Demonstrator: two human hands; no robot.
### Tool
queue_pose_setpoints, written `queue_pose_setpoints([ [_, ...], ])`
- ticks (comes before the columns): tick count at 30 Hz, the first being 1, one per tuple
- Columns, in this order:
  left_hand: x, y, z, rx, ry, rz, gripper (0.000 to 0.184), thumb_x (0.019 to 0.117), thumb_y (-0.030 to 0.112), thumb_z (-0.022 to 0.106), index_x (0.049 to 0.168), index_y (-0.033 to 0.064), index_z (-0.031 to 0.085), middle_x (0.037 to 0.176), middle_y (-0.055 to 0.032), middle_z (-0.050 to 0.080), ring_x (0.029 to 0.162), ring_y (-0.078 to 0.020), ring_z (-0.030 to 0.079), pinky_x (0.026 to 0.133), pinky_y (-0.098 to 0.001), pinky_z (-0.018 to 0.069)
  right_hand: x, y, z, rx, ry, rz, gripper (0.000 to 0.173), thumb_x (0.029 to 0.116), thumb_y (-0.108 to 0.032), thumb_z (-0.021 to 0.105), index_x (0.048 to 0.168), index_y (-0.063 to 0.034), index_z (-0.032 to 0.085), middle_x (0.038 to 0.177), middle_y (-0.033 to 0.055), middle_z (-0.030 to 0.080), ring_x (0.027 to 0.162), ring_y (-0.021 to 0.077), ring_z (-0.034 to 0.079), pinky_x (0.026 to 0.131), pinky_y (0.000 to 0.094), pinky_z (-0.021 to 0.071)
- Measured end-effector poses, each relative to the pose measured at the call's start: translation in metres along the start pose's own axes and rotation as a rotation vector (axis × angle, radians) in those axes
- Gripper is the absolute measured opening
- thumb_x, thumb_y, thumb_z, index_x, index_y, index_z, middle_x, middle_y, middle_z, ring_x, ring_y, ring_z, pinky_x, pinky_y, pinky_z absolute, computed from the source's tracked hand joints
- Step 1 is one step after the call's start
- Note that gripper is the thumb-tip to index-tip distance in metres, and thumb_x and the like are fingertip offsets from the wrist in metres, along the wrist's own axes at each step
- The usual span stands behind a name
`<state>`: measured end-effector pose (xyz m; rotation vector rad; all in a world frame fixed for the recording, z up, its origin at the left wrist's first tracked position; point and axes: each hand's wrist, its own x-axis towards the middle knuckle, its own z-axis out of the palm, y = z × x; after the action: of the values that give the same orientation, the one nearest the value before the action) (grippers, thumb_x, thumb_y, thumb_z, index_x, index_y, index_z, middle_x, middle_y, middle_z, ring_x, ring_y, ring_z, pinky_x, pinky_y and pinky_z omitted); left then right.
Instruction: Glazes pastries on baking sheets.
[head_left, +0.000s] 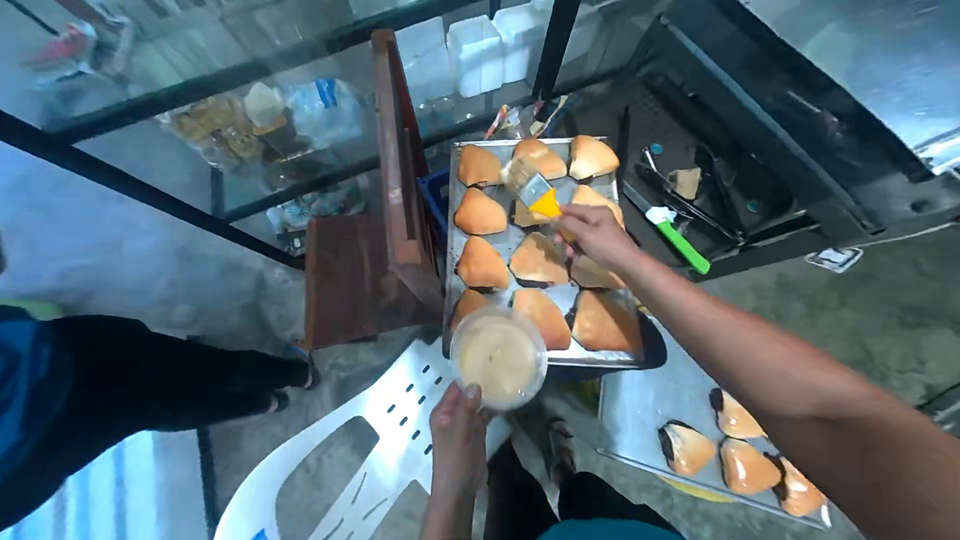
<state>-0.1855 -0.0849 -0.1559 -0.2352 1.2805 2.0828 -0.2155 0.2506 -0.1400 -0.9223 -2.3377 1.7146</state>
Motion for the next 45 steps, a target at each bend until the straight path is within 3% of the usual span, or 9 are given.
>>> queue_pose_setpoints([
  [5,-0.019,-0.001,-0.051,-0.084,0.132,-0.015,0.038,0.0836,0.032,0.081,0.107,0.0051,0.071,0.098,-0.0101,0.077,0.085,-0.0197,0.075,0.076,-0.0376,0.0640,0.091,-0.016,0.028,-0.609,0.014,-0.069,0.034,0.1066,-0.020,0.052,0.127,0.0034,0.066,0.113,0.0310,0.068,0.109,0.0494,0.065,0.096,0.0685,0.0457],
  [9,-0.028,0.008,-0.080,-0.133,0.160,0.007,0.037,0.0845,0.035,0.081,0.108,0.0070,0.073,0.100,-0.0102,0.077,0.088,-0.0199,0.076,0.080,-0.0390,0.0638,0.089,-0.043,0.019,-0.488,-0.005,-0.122,0.033,0.1058,-0.019,0.053,0.125,0.0034,0.067,0.098,0.0222,0.069,0.080,0.0328,0.066,0.077,0.0551,0.0537],
  [13,-0.027,0.016,-0.086,-0.162,0.188,0.043,0.037,0.0839,0.034,0.082,0.108,0.0073,0.073,0.099,-0.0098,0.077,0.088,-0.0199,0.076,0.081,-0.0401,0.0638,0.118,-0.066,0.029,-0.792,-0.013,-0.057,0.029,0.1046,-0.017,0.055,0.114,0.0077,0.068,0.111,0.0331,0.066,0.110,0.0515,0.063,0.094,0.0709,0.0455],
  [17,-0.027,0.019,-0.089,-0.213,0.193,0.077,0.036,0.0830,0.034,0.083,0.108,0.0081,0.075,0.100,-0.0098,0.077,0.090,-0.0193,0.076,0.082,-0.0404,0.0637,0.120,-0.077,0.031,-0.709,-0.078,-0.185,0.027,0.1037,-0.019,0.058,0.114,0.0012,0.072,0.098,0.0236,0.070,0.089,0.0398,0.068,0.083,0.0629,0.0513],
  [21,-0.028,0.019,-0.087,-0.196,0.179,0.087,0.034,0.0834,0.033,0.082,0.108,0.0100,0.076,0.100,-0.0079,0.078,0.090,-0.0180,0.076,0.083,-0.0391,0.0633,0.129,-0.092,0.041,-1.012,-0.024,-0.082,0.028,0.1034,-0.016,0.055,0.120,0.0014,0.069,0.118,0.0335,0.066,0.114,0.0554,0.061,0.089,0.0752,0.0452],
  [26,-0.031,0.017,-0.094,-0.201,0.197,0.096,0.035,0.0818,0.036,0.083,0.106,0.0117,0.076,0.099,-0.0072,0.078,0.090,-0.0171,0.076,0.083,-0.0386,0.0634,0.094,-0.110,0.003,-1.277,-0.259,-0.133,0.018,0.0987,-0.015,0.065,0.111,-0.0062,0.075,0.105,0.0288,0.070,0.103,0.0538,0.064,0.080,0.0759,0.0464],
  [31,-0.028,0.016,-0.086,-0.193,0.172,0.075,0.034,0.0834,0.032,0.083,0.108,0.0090,0.075,0.100,-0.0091,0.078,0.091,-0.0185,0.076,0.083,-0.0397,0.0633,0.112,-0.114,0.009,-1.105,-0.038,-0.090,0.030,0.1026,-0.018,0.058,0.128,-0.0048,0.069,0.120,0.0343,0.065,0.115,0.0583,0.059,0.088,0.0791,0.0425],
  [37,-0.028,0.015,-0.081,-0.216,0.143,0.082,0.034,0.0837,0.034,0.082,0.108,0.0105,0.076,0.100,-0.0082,0.078,0.092,-0.0169,0.076,0.084,-0.0376,0.0629,0.089,-0.092,-0.001,-1.185,-0.263,-0.115,0.018,0.0987,-0.014,0.065,0.107,-0.0020,0.075,0.102,0.0281,0.070,0.102,0.0523,0.065,0.081,0.0753,0.0470],
  [45,-0.029,0.017,-0.075,-0.201,0.108,0.068,0.029,0.0866,0.031,0.079,0.107,0.0114,0.077,0.100,-0.0077,0.078,0.092,-0.0152,0.076,0.085,-0.0346,0.0623,0.123,-0.118,0.056,-1.254,-0.161,-0.104,0.025,0.0999,-0.008,0.058,0.120,0.0039,0.068,0.123,0.0341,0.063,0.115,0.0571,0.059,0.087,0.0753,0.0447],
])
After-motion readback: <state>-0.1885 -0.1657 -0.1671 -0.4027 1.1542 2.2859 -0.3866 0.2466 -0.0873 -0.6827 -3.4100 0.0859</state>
